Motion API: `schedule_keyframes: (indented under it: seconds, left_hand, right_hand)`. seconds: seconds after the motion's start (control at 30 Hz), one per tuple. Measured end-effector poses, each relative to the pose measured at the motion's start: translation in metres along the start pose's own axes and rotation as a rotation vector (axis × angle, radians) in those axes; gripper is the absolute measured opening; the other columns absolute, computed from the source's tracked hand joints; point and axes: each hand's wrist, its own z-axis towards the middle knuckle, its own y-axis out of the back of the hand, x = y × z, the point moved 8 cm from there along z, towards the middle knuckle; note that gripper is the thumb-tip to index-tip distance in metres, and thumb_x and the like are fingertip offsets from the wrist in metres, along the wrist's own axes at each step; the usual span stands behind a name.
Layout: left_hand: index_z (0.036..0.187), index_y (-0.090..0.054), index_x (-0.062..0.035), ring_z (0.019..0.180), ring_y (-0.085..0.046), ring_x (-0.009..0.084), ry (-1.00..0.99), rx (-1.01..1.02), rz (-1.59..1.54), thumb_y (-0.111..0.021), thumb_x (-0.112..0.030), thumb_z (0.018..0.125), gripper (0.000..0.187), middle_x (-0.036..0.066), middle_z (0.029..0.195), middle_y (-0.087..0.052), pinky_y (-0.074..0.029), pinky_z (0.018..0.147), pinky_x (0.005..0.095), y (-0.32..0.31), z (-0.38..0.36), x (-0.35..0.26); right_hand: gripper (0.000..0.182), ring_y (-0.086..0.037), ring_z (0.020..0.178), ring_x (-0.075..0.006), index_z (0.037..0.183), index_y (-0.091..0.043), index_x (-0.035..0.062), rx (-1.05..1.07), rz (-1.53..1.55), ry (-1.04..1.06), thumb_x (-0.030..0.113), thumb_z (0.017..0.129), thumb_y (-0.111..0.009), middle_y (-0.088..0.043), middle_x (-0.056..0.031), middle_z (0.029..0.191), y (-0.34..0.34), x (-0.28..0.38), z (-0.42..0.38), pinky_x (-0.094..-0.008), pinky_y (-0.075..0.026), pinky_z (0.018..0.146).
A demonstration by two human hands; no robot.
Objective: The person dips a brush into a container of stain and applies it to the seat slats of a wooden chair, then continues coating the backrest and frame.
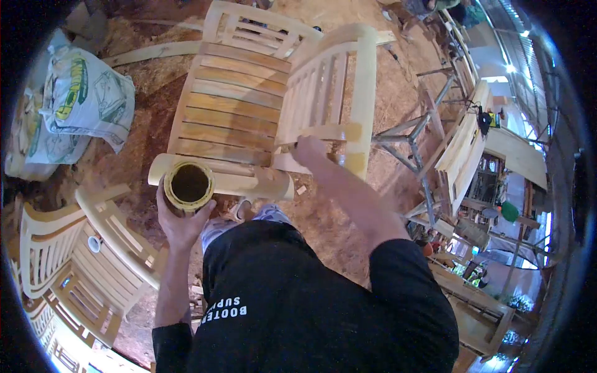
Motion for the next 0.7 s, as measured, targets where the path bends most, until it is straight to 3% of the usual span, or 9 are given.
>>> schedule_keyframes:
  seconds: [0.03, 0.13, 0.2, 0.27, 0.33, 0.37, 0.47, 0.57, 0.7]
  left_hand:
    - [0.153, -0.029, 0.0079, 0.128, -0.060, 0.0278, 0.007, 0.014, 0.007, -0.095, -0.002, 0.065, 0.111, 0.021, 0.140, -0.057, -0.049, 0.111, 0.0407, -0.002, 0.000, 0.001]
    - [0.153, -0.028, 0.0083, 0.129, -0.059, 0.0279, -0.023, 0.067, -0.031, -0.095, -0.001, 0.065, 0.111, 0.021, 0.141, -0.056, -0.049, 0.111, 0.0415, -0.015, 0.009, 0.000]
    - [0.153, -0.027, 0.0082, 0.130, -0.059, 0.0281, -0.092, 0.111, -0.130, -0.094, -0.001, 0.065, 0.111, 0.021, 0.141, -0.055, -0.049, 0.111, 0.0420, -0.027, 0.013, -0.006]
    - [0.152, -0.031, 0.0060, 0.129, -0.059, 0.0279, -0.126, 0.158, -0.144, -0.095, -0.005, 0.066, 0.108, 0.020, 0.140, -0.056, -0.049, 0.110, 0.0419, -0.035, 0.015, -0.009]
    - [0.152, -0.033, 0.0046, 0.129, -0.058, 0.0278, -0.198, 0.224, -0.182, -0.096, -0.008, 0.066, 0.106, 0.020, 0.139, -0.056, -0.049, 0.110, 0.0414, -0.041, 0.017, -0.020]
    - [0.150, -0.036, 0.0033, 0.129, -0.058, 0.0283, -0.324, 0.227, -0.018, -0.098, -0.015, 0.065, 0.106, 0.020, 0.139, -0.057, -0.049, 0.109, 0.0419, -0.042, 0.019, -0.046]
    - [0.148, -0.039, 0.0016, 0.125, -0.060, 0.0324, -0.590, 0.229, -0.077, -0.099, -0.024, 0.064, 0.106, 0.019, 0.135, -0.058, -0.048, 0.109, 0.0450, -0.048, 0.023, -0.064]
    - [0.148, -0.040, 0.0002, 0.129, -0.057, 0.0362, -0.630, 0.356, -0.126, -0.101, -0.028, 0.064, 0.109, 0.020, 0.138, -0.056, -0.046, 0.111, 0.0458, -0.064, 0.036, -0.096]
    - [0.158, -0.021, -0.0043, 0.139, -0.050, 0.0321, -0.687, 0.337, -0.230, -0.101, -0.018, 0.062, 0.126, 0.018, 0.151, -0.043, -0.043, 0.118, 0.0482, -0.070, 0.044, -0.135]
  right_hand:
    - [0.031, -0.075, 0.098, -0.0352, 0.108, -0.079, 0.0095, 0.038, 0.020, -0.057, 0.031, 0.089, -0.068, -0.077, -0.0196, 0.102, 0.022, -0.007, -0.013, -0.0455, -0.060, 0.087]
    - [0.037, -0.075, 0.096, -0.0345, 0.110, -0.078, 0.0087, -0.223, -0.036, -0.034, 0.038, 0.088, -0.070, -0.077, -0.0188, 0.098, 0.078, -0.029, -0.044, -0.0459, -0.060, 0.086]
    - [0.037, -0.075, 0.094, -0.0339, 0.108, -0.077, 0.0090, -0.218, 0.055, -0.104, 0.039, 0.089, -0.068, -0.076, -0.0180, 0.094, 0.116, -0.056, -0.067, -0.0458, -0.060, 0.083]
    - [0.028, -0.074, 0.085, -0.0313, 0.101, -0.076, 0.0086, -0.460, 0.026, -0.170, 0.033, 0.088, -0.072, -0.075, -0.0176, 0.089, 0.165, -0.076, -0.107, -0.0421, -0.060, 0.076]
    - [0.019, -0.071, 0.077, -0.0229, 0.099, -0.072, 0.0079, -0.595, 0.360, -0.083, 0.023, 0.087, -0.075, -0.073, -0.0127, 0.083, 0.213, -0.087, -0.156, -0.0357, -0.058, 0.068]
    - [0.017, -0.068, 0.073, -0.0193, 0.099, -0.070, 0.0079, -0.609, 0.571, -0.008, 0.020, 0.088, -0.075, -0.071, -0.0090, 0.081, 0.219, -0.105, -0.165, -0.0332, -0.056, 0.065]
    - [0.017, -0.061, 0.066, -0.0125, 0.101, -0.067, 0.0075, -0.525, 1.166, 0.086, 0.021, 0.094, -0.074, -0.065, -0.0007, 0.078, 0.250, -0.089, -0.214, -0.0286, -0.052, 0.058]
    - [0.017, -0.060, 0.064, -0.0133, 0.102, -0.065, 0.0064, -0.616, 1.295, 0.295, 0.023, 0.098, -0.069, -0.063, -0.0023, 0.078, 0.276, -0.066, -0.249, -0.0288, -0.050, 0.056]
    - [0.021, -0.062, 0.063, -0.0183, 0.107, -0.063, 0.0024, -0.698, 1.514, 0.382, 0.023, 0.100, -0.061, -0.065, -0.0102, 0.081, 0.302, -0.060, -0.284, -0.0332, -0.052, 0.055]
